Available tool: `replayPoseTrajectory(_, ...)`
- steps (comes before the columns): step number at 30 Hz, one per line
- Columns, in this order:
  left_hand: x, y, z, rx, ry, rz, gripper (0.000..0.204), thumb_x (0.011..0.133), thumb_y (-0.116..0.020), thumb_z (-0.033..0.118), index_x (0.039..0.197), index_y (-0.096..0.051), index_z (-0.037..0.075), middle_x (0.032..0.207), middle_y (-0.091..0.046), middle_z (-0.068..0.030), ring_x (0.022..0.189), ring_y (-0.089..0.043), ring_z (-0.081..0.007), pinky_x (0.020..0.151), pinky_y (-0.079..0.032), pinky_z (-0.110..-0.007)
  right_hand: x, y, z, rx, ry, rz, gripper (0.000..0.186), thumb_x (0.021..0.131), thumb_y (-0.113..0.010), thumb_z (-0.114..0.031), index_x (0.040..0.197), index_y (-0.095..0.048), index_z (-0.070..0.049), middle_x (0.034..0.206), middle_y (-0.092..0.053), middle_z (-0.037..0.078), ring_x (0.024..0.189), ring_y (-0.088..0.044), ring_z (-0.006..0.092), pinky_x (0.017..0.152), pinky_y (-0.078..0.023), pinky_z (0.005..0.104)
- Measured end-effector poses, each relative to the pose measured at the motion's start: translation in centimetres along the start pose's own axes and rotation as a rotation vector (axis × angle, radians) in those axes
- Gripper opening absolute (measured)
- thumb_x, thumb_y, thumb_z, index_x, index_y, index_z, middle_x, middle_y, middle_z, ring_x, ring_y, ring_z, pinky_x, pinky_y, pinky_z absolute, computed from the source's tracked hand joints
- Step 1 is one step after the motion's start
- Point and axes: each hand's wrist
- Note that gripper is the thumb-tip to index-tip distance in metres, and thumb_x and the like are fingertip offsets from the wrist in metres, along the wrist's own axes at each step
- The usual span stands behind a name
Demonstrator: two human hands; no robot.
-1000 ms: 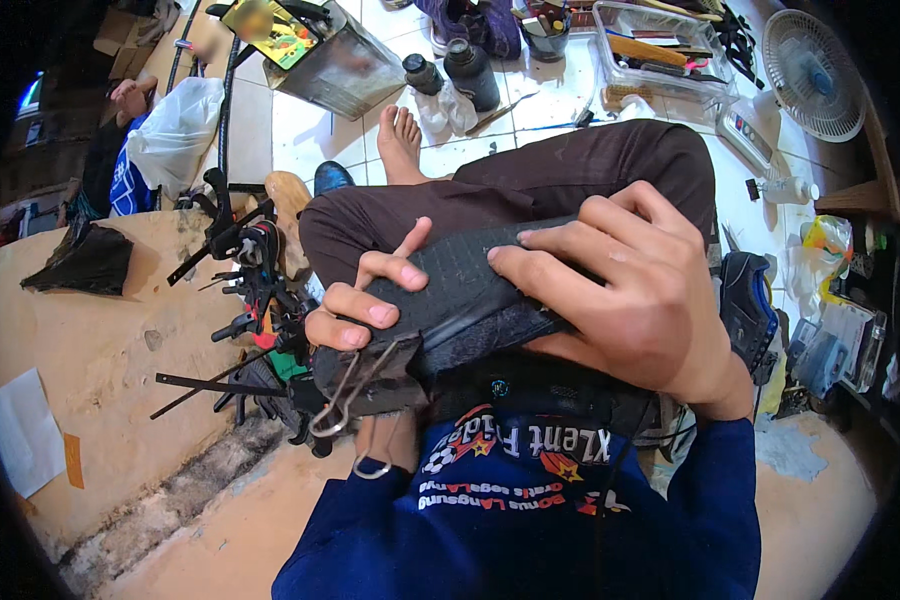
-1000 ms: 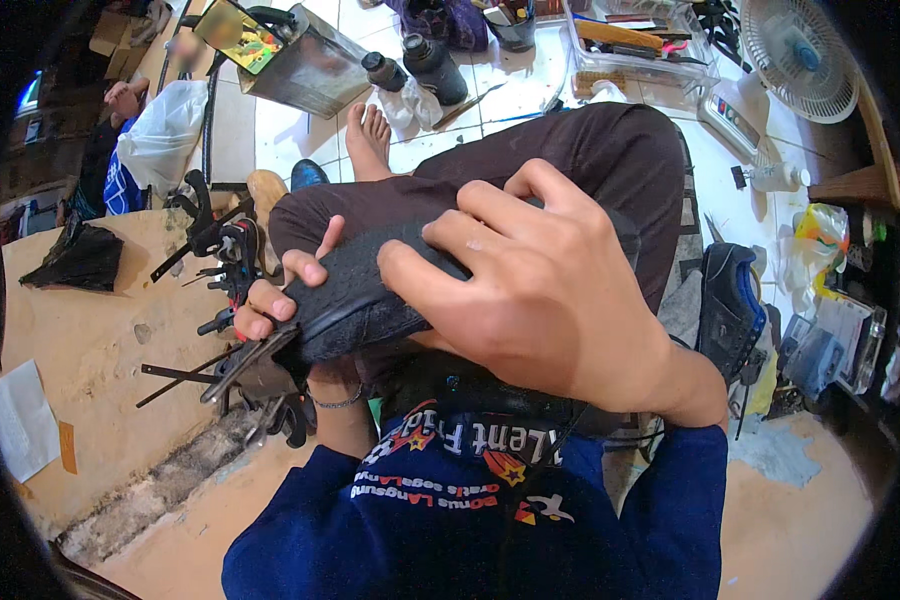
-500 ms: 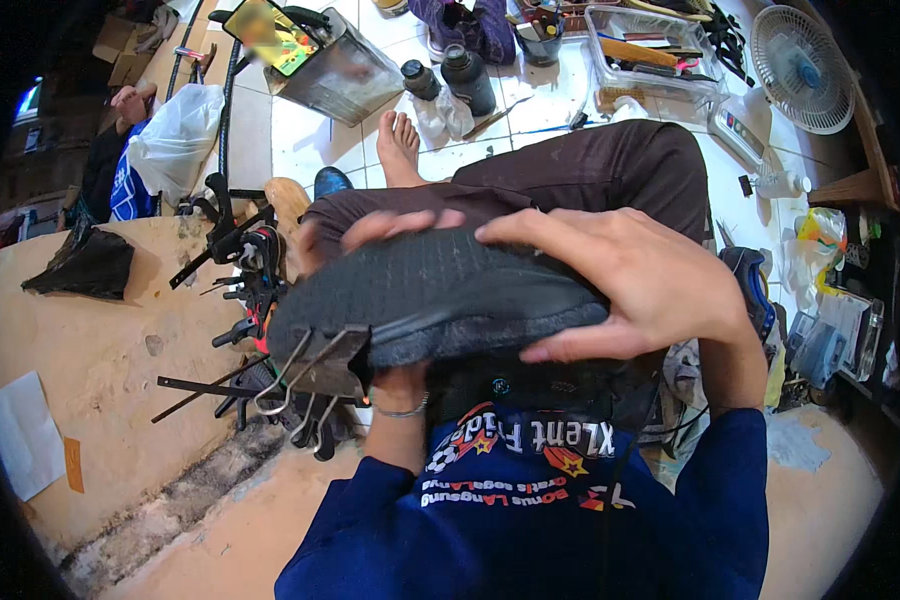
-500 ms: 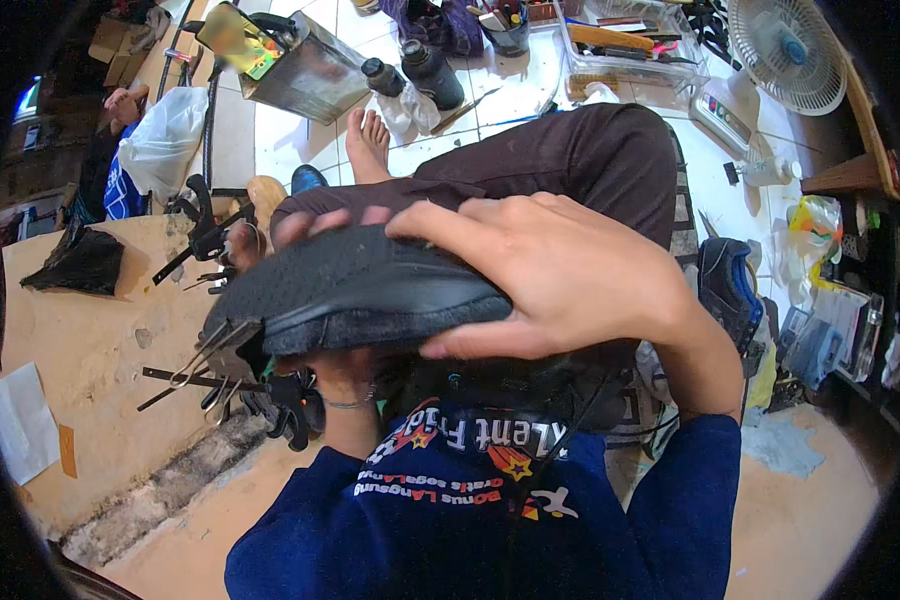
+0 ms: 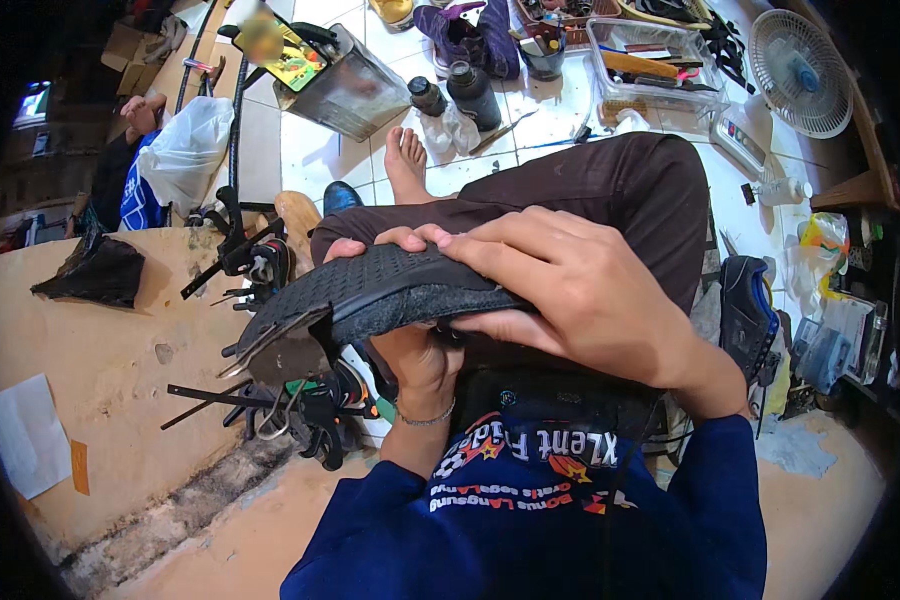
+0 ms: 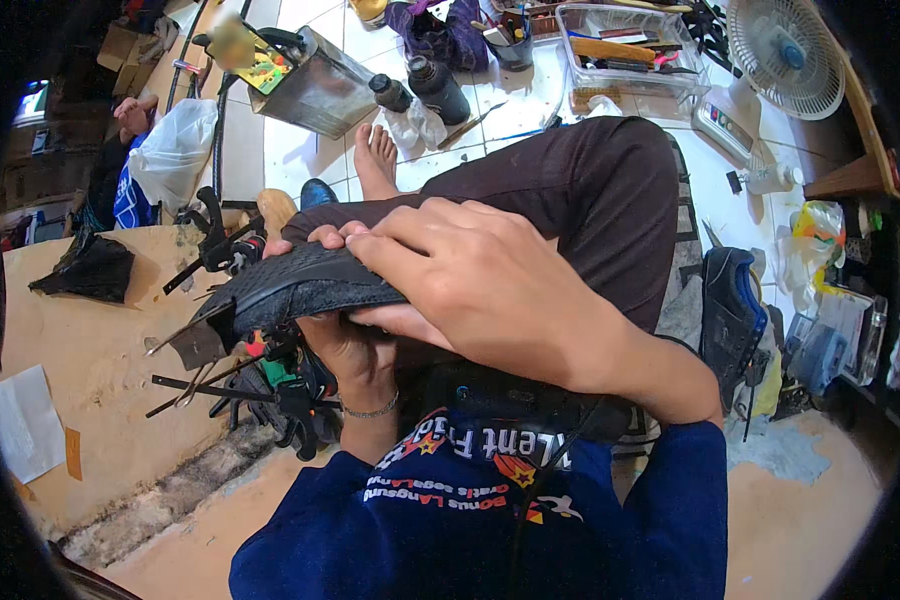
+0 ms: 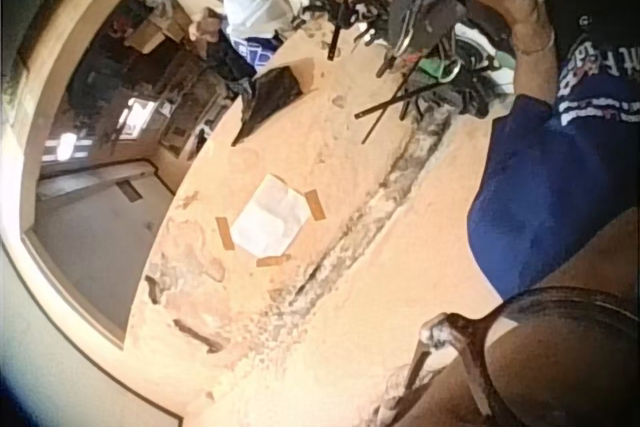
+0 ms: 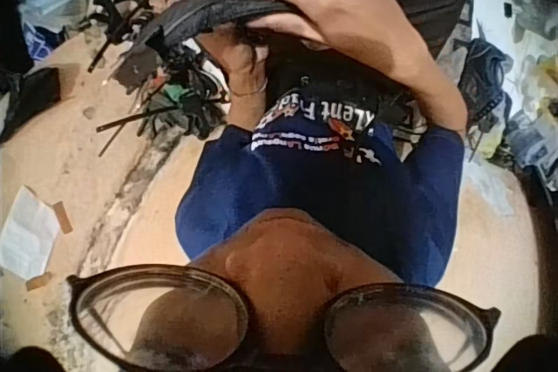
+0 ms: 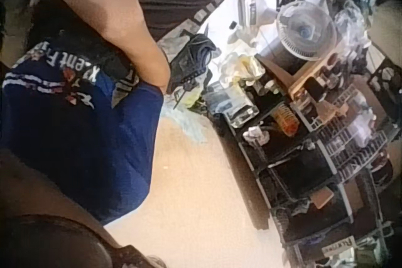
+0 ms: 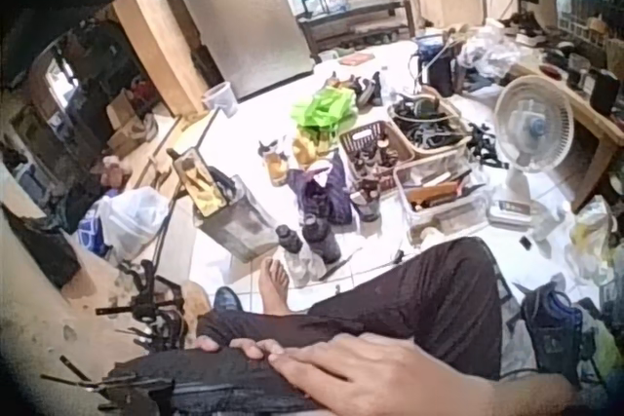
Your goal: Repairing a shoe by applying glue to the sole and securing it with binder clips.
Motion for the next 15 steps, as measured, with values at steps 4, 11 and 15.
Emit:
replayPoseTrajectory(4, -0.3, -0.3, 0.0, 0.216, -0.092, 0.027, 0.072, 0.080, -0.081, 0.029, 0.133, -0.035, 0.015, 0.113, -0.053, -0.0127, 0.112, -0.053, -0.0257, 0.103, -0.045, -0.039, -0.2, -1.0, 0.8, 0.054, 0.004, 0.035, 0.041, 0.084, -0.070, -0.026, 0.117, -0.062, -0.003, 0.100, -0.065, 0.010, 0.090, -0.064, 0.0266, 0.077, -0.051, 0.0366)
replayPoseTrajectory(11, -0.3, -0.1, -0.6, 0.285, -0.068, 0.038, 0.071, 0.083, -0.078, 0.036, 0.133, -0.034, 0.012, 0.122, -0.051, -0.0157, 0.115, -0.054, -0.0279, 0.104, -0.046, -0.042, -0.3, -0.2, 1.8, -0.005, 0.027, 0.019, 0.037, 0.084, -0.070, -0.026, 0.113, -0.064, -0.003, 0.097, -0.067, 0.009, 0.088, -0.065, 0.0247, 0.075, -0.050, 0.0358)
replayPoseTrajectory(15, 0.4, 1.2, -1.1, 0.250, -0.102, -0.060, 0.073, 0.080, -0.079, 0.042, 0.129, -0.036, 0.010, 0.126, -0.049, -0.0195, 0.120, -0.054, -0.0343, 0.103, -0.047, -0.052, -0.6, 1.3, 1.4, -0.086, 0.046, -0.005, 0.037, 0.084, -0.070, -0.027, 0.113, -0.063, -0.004, 0.097, -0.067, 0.008, 0.087, -0.065, 0.0233, 0.076, -0.050, 0.0356)
Point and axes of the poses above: each hand's wrist, its own x-axis towards the middle knuckle, its own y-axis out of the back of the hand, z = x × y
